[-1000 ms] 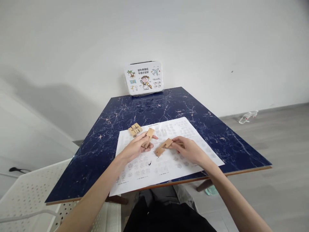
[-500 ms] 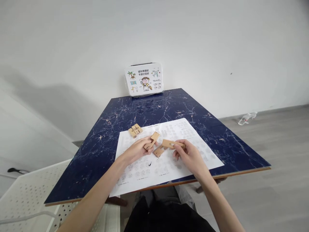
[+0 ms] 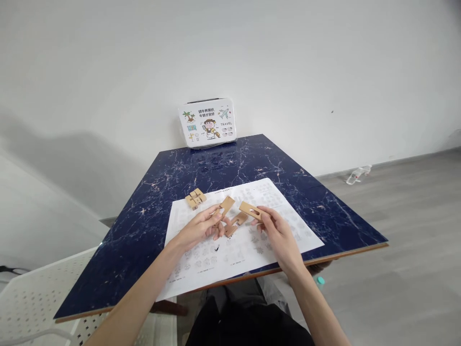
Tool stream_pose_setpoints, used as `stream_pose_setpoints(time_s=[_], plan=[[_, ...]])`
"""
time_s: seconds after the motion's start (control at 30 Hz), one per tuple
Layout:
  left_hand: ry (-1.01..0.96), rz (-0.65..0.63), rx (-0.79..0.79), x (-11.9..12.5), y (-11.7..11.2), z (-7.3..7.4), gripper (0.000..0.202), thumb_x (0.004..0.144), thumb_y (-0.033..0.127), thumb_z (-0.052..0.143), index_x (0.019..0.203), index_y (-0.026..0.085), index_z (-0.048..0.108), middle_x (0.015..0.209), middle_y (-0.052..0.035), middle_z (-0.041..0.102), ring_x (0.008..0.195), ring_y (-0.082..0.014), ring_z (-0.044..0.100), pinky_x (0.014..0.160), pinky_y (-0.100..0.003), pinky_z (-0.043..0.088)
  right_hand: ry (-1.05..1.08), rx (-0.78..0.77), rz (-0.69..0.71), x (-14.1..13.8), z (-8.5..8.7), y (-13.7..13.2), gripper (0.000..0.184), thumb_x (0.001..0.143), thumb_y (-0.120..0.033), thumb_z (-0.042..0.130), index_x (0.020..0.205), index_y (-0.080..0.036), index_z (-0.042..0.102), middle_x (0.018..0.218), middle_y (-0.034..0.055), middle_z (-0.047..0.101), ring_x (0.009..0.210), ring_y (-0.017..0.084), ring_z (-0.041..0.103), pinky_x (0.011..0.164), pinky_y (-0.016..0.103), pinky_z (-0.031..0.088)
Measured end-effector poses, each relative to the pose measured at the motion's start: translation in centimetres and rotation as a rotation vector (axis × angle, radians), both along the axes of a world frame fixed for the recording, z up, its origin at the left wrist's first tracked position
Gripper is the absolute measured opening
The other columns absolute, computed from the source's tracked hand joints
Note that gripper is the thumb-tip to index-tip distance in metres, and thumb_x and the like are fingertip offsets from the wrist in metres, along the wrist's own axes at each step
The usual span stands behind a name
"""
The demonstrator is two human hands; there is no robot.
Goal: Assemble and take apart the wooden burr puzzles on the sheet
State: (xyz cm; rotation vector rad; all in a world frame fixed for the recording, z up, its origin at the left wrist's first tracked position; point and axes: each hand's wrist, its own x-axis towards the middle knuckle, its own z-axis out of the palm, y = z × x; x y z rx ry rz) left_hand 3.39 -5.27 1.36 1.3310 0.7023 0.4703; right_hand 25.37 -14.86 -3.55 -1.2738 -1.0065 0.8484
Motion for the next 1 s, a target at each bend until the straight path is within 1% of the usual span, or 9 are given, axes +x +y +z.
stream_pose_setpoints(time_s=[0.1, 0.17, 0.23, 0.33, 0.5, 0.6, 0.7, 0.87, 1.0], plan=[[0.047, -0.080, 0.031, 0.1, -0.2, 0.1, 0.052, 0.102, 0.052, 0.062, 0.138, 0.017, 0.050, 0.092, -0.0047, 0.067, 0.057, -0.0109, 0.061, 0.048, -0.024, 0.039, 0.067, 0.020, 0.037, 0.1, -0.2, 0.1, 0.046, 0.100, -0.052, 0.053, 0.134, -0.021, 0.061, 0.117, 0.0118, 0.080, 0.100, 0.028, 0.076, 0.093, 0.046, 0.062], [0.059, -0.137, 0.059, 0.3, -0.5, 0.2, 0.047, 0.103, 0.054, 0.058, 0.132, 0.017, 0.051, 0.087, -0.0021, 0.064, 0.051, -0.0092, 0.057, 0.046, -0.024, 0.037, 0.156, 0.041, 0.070, 0.0, -0.3, 0.2, 0.046, 0.099, -0.050, 0.058, 0.135, -0.022, 0.061, 0.130, 0.0127, 0.076, 0.114, 0.030, 0.075, 0.099, 0.047, 0.061], [0.051, -0.183, 0.085, 0.8, -0.7, 0.2, 0.043, 0.105, 0.055, 0.055, 0.125, 0.017, 0.054, 0.084, 0.0003, 0.060, 0.048, -0.0067, 0.052, 0.046, -0.024, 0.036, 0.215, 0.048, 0.095, -0.1, -0.3, 0.2, 0.046, 0.098, -0.050, 0.061, 0.134, -0.022, 0.063, 0.137, 0.0133, 0.072, 0.119, 0.032, 0.074, 0.103, 0.048, 0.060], [0.039, -0.214, 0.111, 1.8, -1.0, 0.2, 0.039, 0.105, 0.055, 0.054, 0.115, 0.017, 0.055, 0.080, 0.0031, 0.054, 0.046, -0.0045, 0.043, 0.047, -0.024, 0.034, 0.229, 0.055, 0.108, -0.1, -0.2, 0.2, 0.048, 0.097, -0.052, 0.065, 0.134, -0.022, 0.064, 0.139, 0.0137, 0.071, 0.118, 0.033, 0.074, 0.107, 0.050, 0.058], [0.026, -0.161, 0.102, 3.7, -2.0, 0.4, 0.038, 0.103, 0.057, 0.057, 0.100, 0.019, 0.050, 0.077, 0.0055, 0.047, 0.049, -0.0047, 0.036, 0.047, -0.023, 0.028, 0.141, 0.083, 0.055, -0.2, -0.3, 0.1, 0.053, 0.098, -0.055, 0.063, 0.138, -0.021, 0.064, 0.141, 0.0149, 0.070, 0.121, 0.034, 0.073, 0.108, 0.050, 0.056], [0.039, -0.130, 0.094, 4.4, -2.7, 0.7, 0.036, 0.104, 0.055, 0.055, 0.099, 0.020, 0.048, 0.077, 0.0053, 0.047, 0.050, -0.0049, 0.036, 0.049, -0.023, 0.028, 0.065, 0.099, 0.008, -0.3, -0.6, 0.0, 0.053, 0.100, -0.055, 0.058, 0.141, -0.021, 0.062, 0.143, 0.0149, 0.068, 0.124, 0.033, 0.072, 0.108, 0.049, 0.056], [0.029, -0.126, 0.058, 4.6, -3.2, 0.8, 0.037, 0.103, 0.056, 0.057, 0.103, 0.020, 0.049, 0.079, 0.0051, 0.047, 0.050, -0.0045, 0.035, 0.048, -0.023, 0.026, -0.008, 0.107, -0.044, -0.4, -0.9, -0.2, 0.050, 0.103, -0.051, 0.054, 0.143, -0.022, 0.062, 0.144, 0.0137, 0.068, 0.127, 0.031, 0.069, 0.109, 0.049, 0.054], [0.009, -0.109, -0.023, 4.4, -3.3, 0.0, 0.043, 0.099, 0.062, 0.061, 0.105, 0.020, 0.051, 0.079, 0.0049, 0.049, 0.048, -0.0038, 0.036, 0.046, -0.023, 0.024, -0.112, 0.107, -0.097, -0.6, -0.7, -0.6, 0.047, 0.104, -0.049, 0.051, 0.140, -0.022, 0.065, 0.137, 0.0129, 0.072, 0.125, 0.032, 0.069, 0.106, 0.050, 0.055], [-0.017, -0.097, -0.087, 4.1, -3.4, -0.2, 0.042, 0.097, 0.059, 0.066, 0.103, 0.020, 0.051, 0.079, 0.0046, 0.049, 0.048, -0.0036, 0.035, 0.045, -0.022, 0.021, -0.151, 0.122, -0.109, -0.8, -0.4, -0.9, 0.045, 0.104, -0.048, 0.051, 0.138, -0.022, 0.066, 0.134, 0.0129, 0.074, 0.125, 0.033, 0.069, 0.105, 0.050, 0.056]])
